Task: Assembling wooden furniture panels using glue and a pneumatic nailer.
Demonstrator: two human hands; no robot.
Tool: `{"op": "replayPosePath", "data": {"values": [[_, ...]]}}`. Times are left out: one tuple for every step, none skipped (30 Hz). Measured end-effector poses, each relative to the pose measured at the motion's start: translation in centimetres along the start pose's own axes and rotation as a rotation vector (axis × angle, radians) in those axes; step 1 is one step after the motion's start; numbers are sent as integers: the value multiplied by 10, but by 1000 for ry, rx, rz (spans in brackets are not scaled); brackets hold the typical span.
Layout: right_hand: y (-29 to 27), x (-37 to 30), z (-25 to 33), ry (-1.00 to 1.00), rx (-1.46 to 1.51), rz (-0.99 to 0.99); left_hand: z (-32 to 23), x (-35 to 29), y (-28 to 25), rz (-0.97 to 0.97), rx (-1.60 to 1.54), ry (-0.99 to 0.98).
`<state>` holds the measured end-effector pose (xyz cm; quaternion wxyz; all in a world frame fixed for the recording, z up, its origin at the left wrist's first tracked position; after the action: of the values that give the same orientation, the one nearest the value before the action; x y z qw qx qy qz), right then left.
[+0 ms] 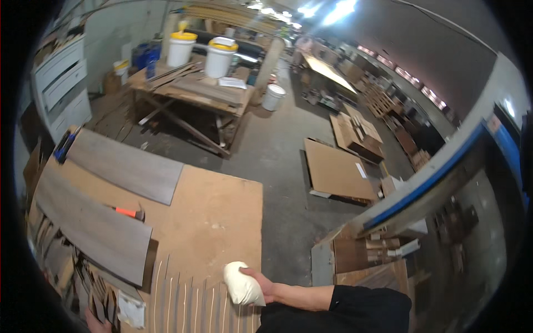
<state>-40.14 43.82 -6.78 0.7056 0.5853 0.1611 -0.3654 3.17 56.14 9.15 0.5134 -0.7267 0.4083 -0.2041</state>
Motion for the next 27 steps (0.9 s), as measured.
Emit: {"op": "replayPosePath", "data": {"values": [[6, -5, 3, 29, -4, 60, -5, 3, 6, -17, 5, 31], [0, -10, 8, 3, -2, 75, 21, 4, 30, 80, 206, -84], [56, -10, -19, 11, 19, 120, 75, 7, -25, 151, 449, -208], [56, -10, -22, 27, 3, 116, 96, 10, -12, 145, 479, -238], [60, -12, -21, 15, -7, 125, 117, 9, 1, 137, 510, -270], [62, -16, -26, 20, 2, 79, 117, 4, 1, 41, 539, -181], [59, -19, -29, 20, 19, 43, 129, 1, 6, 24, 545, -173], [49, -16, -32, 22, 19, 87, 140, 0, 14, 0, 555, -109], [46, -20, -31, 17, 17, 101, 140, -1, 19, -24, 565, -47], [45, -24, -30, 4, 40, 94, 133, -5, 14, 19, 552, -116], [41, -28, -29, -9, 64, 88, 128, -7, 13, 2, 562, -116], [39, -32, -28, -17, 68, 110, 129, -7, 13, -14, 596, -132], [37, -37, -25, -42, 92, 161, 129, -7, 14, -29, 630, -147], [37, -39, -22, -59, 113, 215, 150, -3, 26, 87, 675, -223], [36, -43, -20, -73, 125, 239, 165, 1, 31, -12, 625, -174], [33, -51, -18, -81, 156, 276, 140, -6, 23, -10, 588, -218], [30, -60, -17, -88, 189, 315, 105, -19, 8, -8, 555, -261], [20, -64, -18, -99, 196, 331, 83, -24, -2, -24, 566, -252], [-2, -62, -22, -146, 259, 263, 68, -29, -13, -51, 484, -281], [-21, -68, -28, -187, 323, 191, 61, -37, -20, -72, 403, -313], [-33, -77, -34, -195, 340, 199, 59, -36, -23, -77, 417, -299], [-40, -92, -33, -241, 360, 277, 60, -27, -32, -197, 378, -219], [-45, -108, -35, -290, 383, 355, 61, -13, -41, -315, 338, -133], [-53, -116, -27, -316, 334, 177, 93, -12, -39, -389, 315, -125], [-62, -126, -28, -318, 296, 248, 106, -5, -45, -497, 279, -65], [-72, -135, -30, -342, 313, 205, 118, 10, -45, -563, 205, -17], [-80, -144, -31, -374, 333, 155, 118, 25, -40, -624, 127, 40]]}}
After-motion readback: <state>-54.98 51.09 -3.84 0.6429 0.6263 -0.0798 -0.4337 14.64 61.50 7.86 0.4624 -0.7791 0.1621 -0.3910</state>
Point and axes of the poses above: each hand's wrist, its own x-axis towards the middle knuckle, its own y-axis out of the palm, z = x × y, the point moved 9 cm from there along x, towards the middle knuckle, and after that the axes turned 3 degrees about -z, right-handed, at the moved point
